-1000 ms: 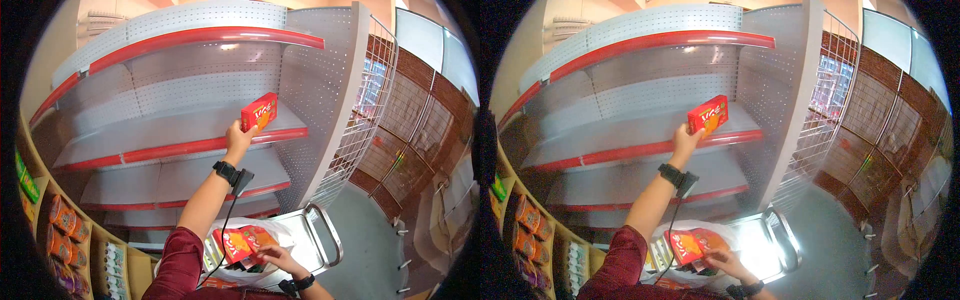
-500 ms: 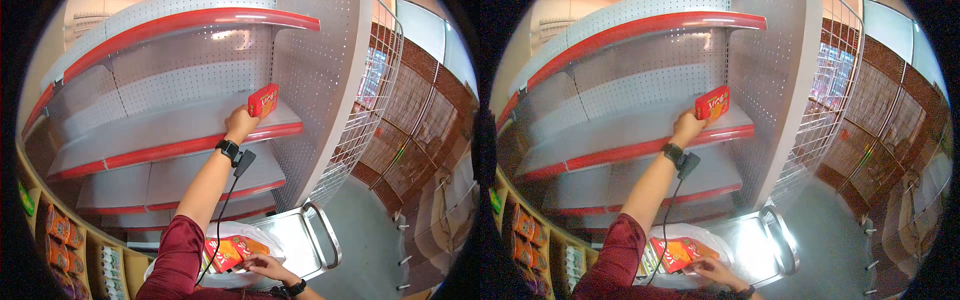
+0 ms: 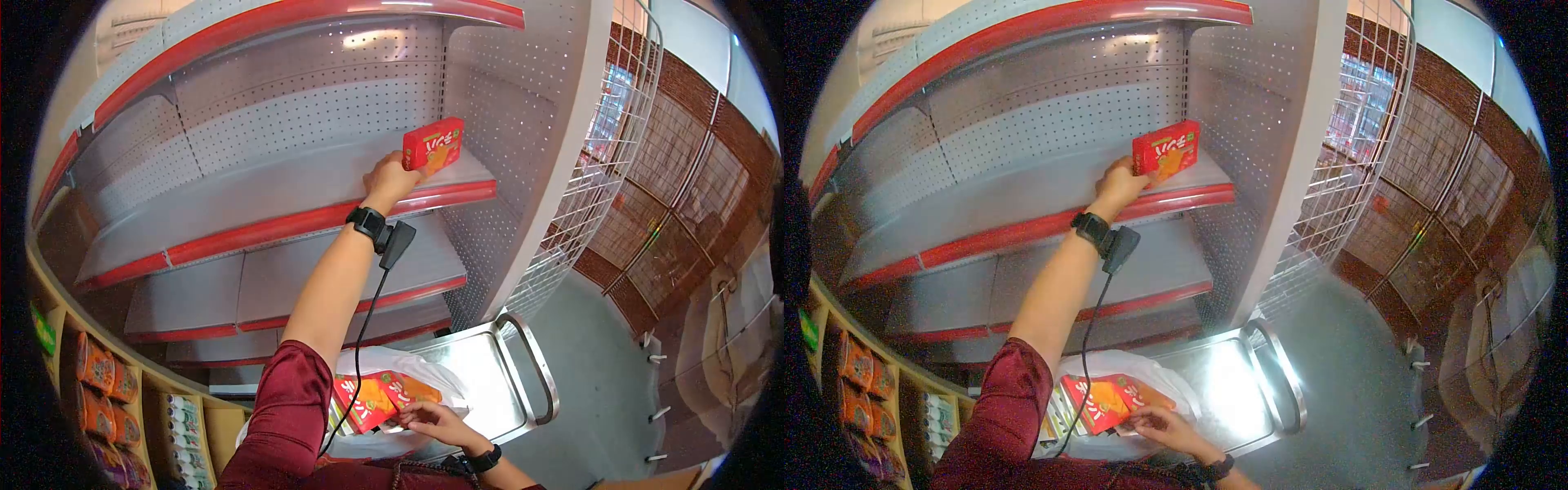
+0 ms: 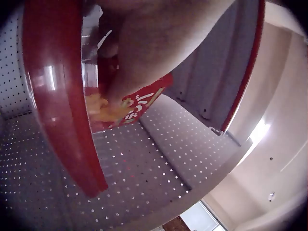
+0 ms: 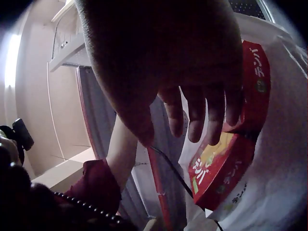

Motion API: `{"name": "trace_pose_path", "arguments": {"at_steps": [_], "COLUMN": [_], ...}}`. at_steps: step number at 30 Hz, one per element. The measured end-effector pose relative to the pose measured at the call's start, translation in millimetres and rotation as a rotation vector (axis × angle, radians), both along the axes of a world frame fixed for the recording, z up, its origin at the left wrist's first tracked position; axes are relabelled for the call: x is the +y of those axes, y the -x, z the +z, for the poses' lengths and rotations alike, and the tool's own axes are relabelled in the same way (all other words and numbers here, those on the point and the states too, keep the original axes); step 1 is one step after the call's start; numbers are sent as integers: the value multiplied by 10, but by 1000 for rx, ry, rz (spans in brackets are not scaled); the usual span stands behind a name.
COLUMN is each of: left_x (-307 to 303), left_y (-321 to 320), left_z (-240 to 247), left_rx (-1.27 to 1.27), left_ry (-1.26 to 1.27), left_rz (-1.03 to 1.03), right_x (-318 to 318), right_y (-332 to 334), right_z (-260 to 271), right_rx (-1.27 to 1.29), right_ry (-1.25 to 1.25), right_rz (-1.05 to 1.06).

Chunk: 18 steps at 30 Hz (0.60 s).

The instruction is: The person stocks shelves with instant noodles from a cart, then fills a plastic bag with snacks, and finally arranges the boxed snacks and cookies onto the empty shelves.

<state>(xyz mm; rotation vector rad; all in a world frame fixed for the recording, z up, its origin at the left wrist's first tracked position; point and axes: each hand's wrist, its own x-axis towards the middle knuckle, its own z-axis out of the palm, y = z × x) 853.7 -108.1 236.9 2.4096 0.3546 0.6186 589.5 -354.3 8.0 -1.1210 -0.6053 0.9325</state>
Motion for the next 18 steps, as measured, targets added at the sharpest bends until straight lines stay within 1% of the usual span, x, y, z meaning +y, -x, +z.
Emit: {"name": "trace_pose_path", "arguments": {"at_steps": [1, 3, 4, 6, 7, 8, 9, 10, 11, 12, 14, 16, 18], "left_x": [13, 31, 63, 92, 99, 51, 14, -6, -12, -17, -25, -51, -108], "left_y": [-24, -27, -1, 159, 250, 474, 691, 878, 1071, 1265, 1659, 2042, 2423], "left_z": [-17, -4, -3, 24, 25, 114, 180, 190, 184, 161, 78, -46, -220], "left_rx": [-1, -88, -87, -515, -510, -546, -581, -575, -575, -576, -569, -564, -468], "left_ry": [-1, 130, 124, 562, 551, 635, 719, 708, 758, 809, 838, 870, 1006], "left_rz": [-1, -3, -4, -458, -459, -496, -533, -532, -550, -565, -560, -561, -517], "right_x": [-1, -12, -10, -14, -18, -16, -3, 4, 22, 32, 73, 169, 259], "right_y": [5, 13, 20, 34, 34, 32, 18, 14, 20, 27, 23, 7, 24], "right_z": [-1, 45, 72, 83, 79, 71, 62, 72, 120, 185, 430, 337, 711], "right_rx": [11, -16, -42, -37, -34, -29, -89, -148, -99, -45, -70, -162, -245], "right_ry": [-4, 24, 52, 49, 53, 42, 59, 77, 20, 43, 76, -3, -29], "right_rz": [-6, -18, -29, -27, -22, -20, -19, -18, -25, -28, -23, -53, -80]}}
